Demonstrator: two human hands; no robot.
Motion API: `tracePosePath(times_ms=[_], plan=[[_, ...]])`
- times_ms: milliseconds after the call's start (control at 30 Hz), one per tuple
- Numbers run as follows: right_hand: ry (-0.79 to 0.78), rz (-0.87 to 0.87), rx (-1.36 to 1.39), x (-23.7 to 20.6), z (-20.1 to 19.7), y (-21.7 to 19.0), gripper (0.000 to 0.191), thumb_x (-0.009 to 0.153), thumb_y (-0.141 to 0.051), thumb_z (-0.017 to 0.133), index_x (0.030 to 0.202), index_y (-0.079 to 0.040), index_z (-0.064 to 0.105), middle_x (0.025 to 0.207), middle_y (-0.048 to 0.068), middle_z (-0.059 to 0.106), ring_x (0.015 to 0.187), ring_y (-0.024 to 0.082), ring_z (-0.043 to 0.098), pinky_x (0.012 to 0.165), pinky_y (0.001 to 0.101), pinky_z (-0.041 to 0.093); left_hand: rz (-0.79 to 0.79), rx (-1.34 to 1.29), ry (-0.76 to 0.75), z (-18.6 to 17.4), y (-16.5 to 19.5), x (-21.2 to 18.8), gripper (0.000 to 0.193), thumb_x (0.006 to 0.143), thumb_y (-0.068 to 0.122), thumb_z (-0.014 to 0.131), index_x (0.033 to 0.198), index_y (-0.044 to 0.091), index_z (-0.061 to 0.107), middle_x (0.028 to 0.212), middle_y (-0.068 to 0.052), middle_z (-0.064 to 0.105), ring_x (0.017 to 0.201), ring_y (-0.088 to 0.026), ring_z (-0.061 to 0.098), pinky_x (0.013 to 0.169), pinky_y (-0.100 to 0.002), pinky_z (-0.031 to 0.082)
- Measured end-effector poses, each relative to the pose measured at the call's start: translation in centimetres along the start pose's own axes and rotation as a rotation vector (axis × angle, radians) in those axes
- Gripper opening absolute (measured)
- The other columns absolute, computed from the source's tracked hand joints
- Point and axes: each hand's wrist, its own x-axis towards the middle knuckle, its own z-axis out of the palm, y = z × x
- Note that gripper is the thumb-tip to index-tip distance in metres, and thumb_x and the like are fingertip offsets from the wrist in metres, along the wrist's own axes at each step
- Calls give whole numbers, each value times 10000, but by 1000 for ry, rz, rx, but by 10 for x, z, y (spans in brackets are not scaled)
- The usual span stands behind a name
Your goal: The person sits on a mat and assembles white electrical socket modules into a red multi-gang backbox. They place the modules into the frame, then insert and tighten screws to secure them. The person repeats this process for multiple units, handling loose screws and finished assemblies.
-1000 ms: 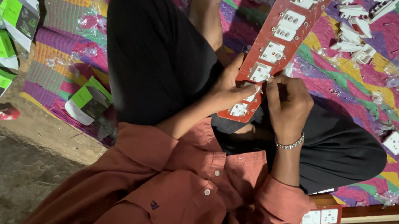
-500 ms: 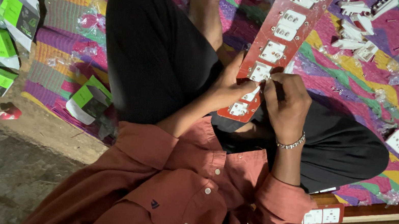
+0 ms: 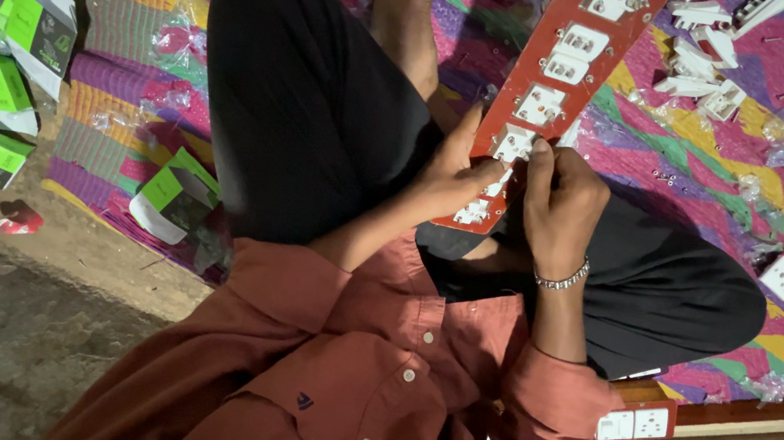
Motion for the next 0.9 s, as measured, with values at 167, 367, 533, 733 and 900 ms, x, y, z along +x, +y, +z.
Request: tracePosePath(times_ms=[167, 367, 533, 733, 900], plan=[[12, 27, 31, 0, 2, 1, 306, 1060, -147, 681, 844, 62, 630, 663, 192, 567, 532, 246, 498, 550, 383, 414, -12, 37, 29, 3, -4, -1, 766, 934, 12, 667, 1584, -1, 262, 1464, -165, 551, 1363, -217, 525, 1151, -355, 404], [11, -17, -15, -1, 1, -3, 266, 1062, -140, 684, 894, 64, 655, 711, 208, 605, 563, 289, 561, 562, 391, 435, -12, -18, 6, 0, -5, 1, 708, 935, 21, 659, 1560, -22, 329, 1426, -169, 600, 1328, -215, 567, 1131, -349, 447], [13, -86, -120, -2, 0, -6, 245, 1065, -132, 701, 908, 54, 668, 785, 234, 641, 672, 383, 635, 611, 433, 472, -12, -17, 24, 1, -10, 1, 764, 920, 24, 669, 1575, -47, 280, 1416, -177, 603, 1307, -213, 575, 1114, -337, 455], [-12, -171, -136, -3, -5, -10, 125, 1000, -67, 734, 1055, 32, 683, 947, 216, 693, 829, 393, 688, 728, 434, 537, -40, -17, 26, 1, -21, 2, 808, 920, 16, 668, 1588, -47, 218, 1488, -186, 531, 1364, -216, 523, 1137, -336, 421], [-48, -207, -106, -2, -9, -12, 154, 960, -28, 741, 1091, 19, 675, 1013, 206, 688, 890, 398, 695, 766, 437, 545, 50, -38, 21, 2, -19, 1, 764, 922, -28, 657, 1583, -37, 274, 1496, -183, 530, 1386, -222, 511, 1167, -349, 406]])
